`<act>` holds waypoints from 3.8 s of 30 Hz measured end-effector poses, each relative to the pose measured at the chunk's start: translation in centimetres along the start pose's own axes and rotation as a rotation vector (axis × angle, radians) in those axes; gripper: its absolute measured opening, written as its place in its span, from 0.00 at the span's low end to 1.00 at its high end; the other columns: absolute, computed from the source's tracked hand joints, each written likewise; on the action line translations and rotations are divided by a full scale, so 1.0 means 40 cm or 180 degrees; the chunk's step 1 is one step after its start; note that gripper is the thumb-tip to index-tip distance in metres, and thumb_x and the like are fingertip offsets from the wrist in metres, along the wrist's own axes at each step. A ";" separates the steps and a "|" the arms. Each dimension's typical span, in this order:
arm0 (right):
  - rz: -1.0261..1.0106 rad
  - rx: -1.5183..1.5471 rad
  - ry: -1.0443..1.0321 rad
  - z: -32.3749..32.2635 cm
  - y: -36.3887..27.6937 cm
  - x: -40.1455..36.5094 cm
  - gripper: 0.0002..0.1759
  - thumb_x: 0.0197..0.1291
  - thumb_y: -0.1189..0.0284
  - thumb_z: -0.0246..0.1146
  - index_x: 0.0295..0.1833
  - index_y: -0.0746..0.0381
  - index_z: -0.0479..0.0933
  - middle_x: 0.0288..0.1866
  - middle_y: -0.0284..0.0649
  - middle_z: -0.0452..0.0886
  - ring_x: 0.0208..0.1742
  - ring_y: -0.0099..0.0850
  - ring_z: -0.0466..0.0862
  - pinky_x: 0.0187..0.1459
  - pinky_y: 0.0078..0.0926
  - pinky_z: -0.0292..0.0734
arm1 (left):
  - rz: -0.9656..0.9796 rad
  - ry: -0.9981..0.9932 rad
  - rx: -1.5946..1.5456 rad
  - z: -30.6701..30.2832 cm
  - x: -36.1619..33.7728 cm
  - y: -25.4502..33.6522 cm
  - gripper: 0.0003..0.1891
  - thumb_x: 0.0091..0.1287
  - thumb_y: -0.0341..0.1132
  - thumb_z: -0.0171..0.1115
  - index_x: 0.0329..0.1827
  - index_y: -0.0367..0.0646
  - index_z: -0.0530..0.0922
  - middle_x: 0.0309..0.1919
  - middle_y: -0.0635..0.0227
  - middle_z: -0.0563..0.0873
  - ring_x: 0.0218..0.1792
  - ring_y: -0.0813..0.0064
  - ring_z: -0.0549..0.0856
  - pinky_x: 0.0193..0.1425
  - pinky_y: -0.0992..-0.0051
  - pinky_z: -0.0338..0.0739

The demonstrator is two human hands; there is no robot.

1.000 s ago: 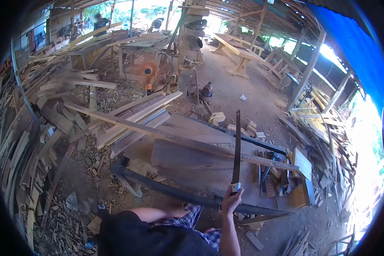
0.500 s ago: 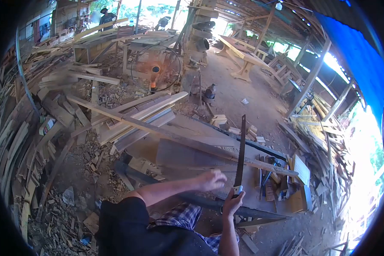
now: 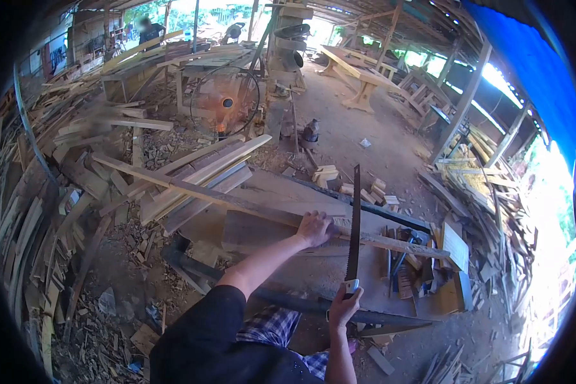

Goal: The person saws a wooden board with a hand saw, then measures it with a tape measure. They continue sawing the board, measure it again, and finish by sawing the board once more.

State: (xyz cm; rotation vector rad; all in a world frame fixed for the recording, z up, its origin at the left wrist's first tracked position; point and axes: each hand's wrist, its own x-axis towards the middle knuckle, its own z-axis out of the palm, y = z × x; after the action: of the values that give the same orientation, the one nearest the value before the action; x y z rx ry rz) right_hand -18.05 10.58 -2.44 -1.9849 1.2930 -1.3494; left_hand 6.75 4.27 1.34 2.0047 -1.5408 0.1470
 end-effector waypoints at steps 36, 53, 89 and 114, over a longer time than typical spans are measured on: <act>0.1366 0.1203 -0.0121 -0.113 -0.077 -0.076 0.11 0.68 0.69 0.63 0.46 0.61 0.69 0.27 0.35 0.77 0.24 0.21 0.78 0.24 0.23 0.72 | 0.0372 0.0311 0.0326 0.004 -0.021 0.034 0.18 0.64 0.52 0.63 0.53 0.54 0.81 0.43 0.68 0.81 0.50 0.64 0.78 0.56 0.59 0.68; 0.0303 0.0168 -0.0448 -0.048 -0.101 -0.072 0.12 0.66 0.72 0.62 0.50 0.63 0.70 0.37 0.56 0.78 0.39 0.59 0.79 0.38 0.47 0.74 | -0.0097 -0.0093 0.0335 0.006 0.004 0.038 0.17 0.61 0.52 0.63 0.48 0.56 0.84 0.47 0.64 0.82 0.52 0.60 0.79 0.57 0.57 0.66; 0.0341 -0.0144 -0.0954 -0.100 -0.109 -0.079 0.15 0.63 0.74 0.61 0.52 0.64 0.66 0.38 0.55 0.74 0.35 0.57 0.80 0.35 0.51 0.78 | -0.0967 0.0013 0.0964 0.086 0.101 0.093 0.19 0.69 0.45 0.48 0.37 0.46 0.87 0.40 0.60 0.88 0.46 0.57 0.86 0.51 0.59 0.78; 0.0435 0.0283 -0.0725 0.025 0.002 -0.100 0.15 0.62 0.74 0.62 0.54 0.60 0.71 0.46 0.55 0.78 0.45 0.58 0.79 0.43 0.49 0.76 | -0.0810 0.0466 0.0859 0.096 0.080 0.098 0.17 0.70 0.44 0.50 0.34 0.44 0.85 0.40 0.60 0.87 0.47 0.56 0.84 0.50 0.56 0.77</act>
State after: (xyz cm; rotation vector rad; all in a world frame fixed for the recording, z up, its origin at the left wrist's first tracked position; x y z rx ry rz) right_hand -17.62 13.82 -4.93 -1.8903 1.2168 -1.0644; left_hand 3.20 -1.00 1.12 2.3231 -1.2147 0.4075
